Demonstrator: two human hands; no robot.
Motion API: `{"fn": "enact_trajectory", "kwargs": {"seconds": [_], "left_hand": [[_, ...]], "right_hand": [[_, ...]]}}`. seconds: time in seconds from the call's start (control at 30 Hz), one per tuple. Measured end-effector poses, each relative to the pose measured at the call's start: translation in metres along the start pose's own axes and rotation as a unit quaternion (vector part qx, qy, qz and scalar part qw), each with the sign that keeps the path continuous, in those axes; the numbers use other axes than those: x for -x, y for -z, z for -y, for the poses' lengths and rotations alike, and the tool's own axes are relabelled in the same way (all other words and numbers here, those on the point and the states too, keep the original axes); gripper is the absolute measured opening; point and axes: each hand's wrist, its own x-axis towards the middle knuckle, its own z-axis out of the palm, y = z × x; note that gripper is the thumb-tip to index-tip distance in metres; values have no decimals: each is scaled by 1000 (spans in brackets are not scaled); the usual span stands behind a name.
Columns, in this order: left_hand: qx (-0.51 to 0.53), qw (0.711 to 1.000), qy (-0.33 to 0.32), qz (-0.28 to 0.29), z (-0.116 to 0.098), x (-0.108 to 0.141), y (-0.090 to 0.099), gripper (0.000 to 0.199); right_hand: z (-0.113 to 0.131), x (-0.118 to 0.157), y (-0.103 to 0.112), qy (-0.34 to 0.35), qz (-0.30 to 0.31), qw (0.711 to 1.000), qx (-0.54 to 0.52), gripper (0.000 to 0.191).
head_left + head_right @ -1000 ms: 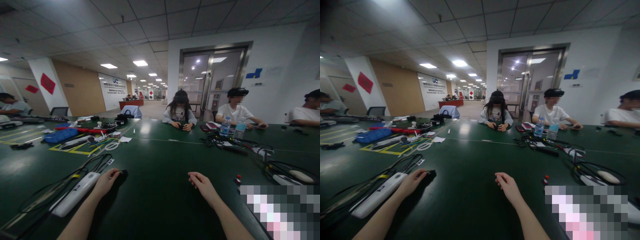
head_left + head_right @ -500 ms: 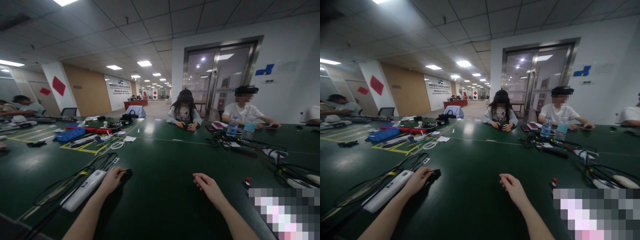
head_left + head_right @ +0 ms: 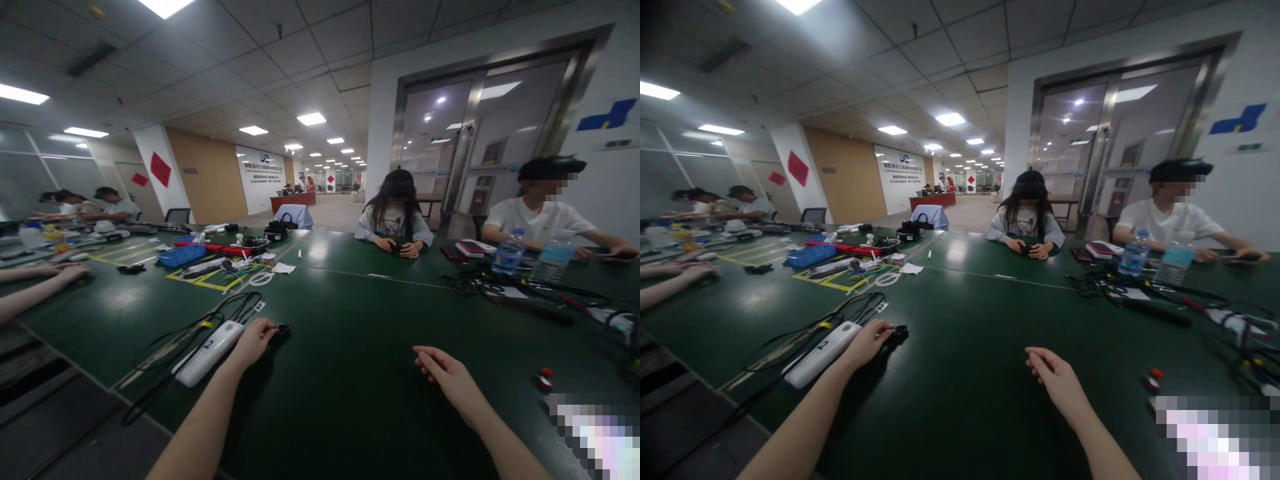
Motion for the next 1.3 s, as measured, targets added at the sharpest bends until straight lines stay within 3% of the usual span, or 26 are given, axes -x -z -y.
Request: {"fn": "enact_trajectory", "kwargs": {"seconds": [0.23, 0.53, 1.3], "left_hand": [[64, 998, 11, 9, 7, -1, -5, 20], [57, 996, 61, 10, 4, 0, -2, 22], [50, 999, 14, 8, 10, -4, -8, 22]], "right_hand": [[1, -1, -2, 8, -14, 1000, 5, 42], [-5, -5, 1, 2, -14, 1000, 17, 43], [-2, -5, 1, -7, -8, 1000, 10, 47]]}}
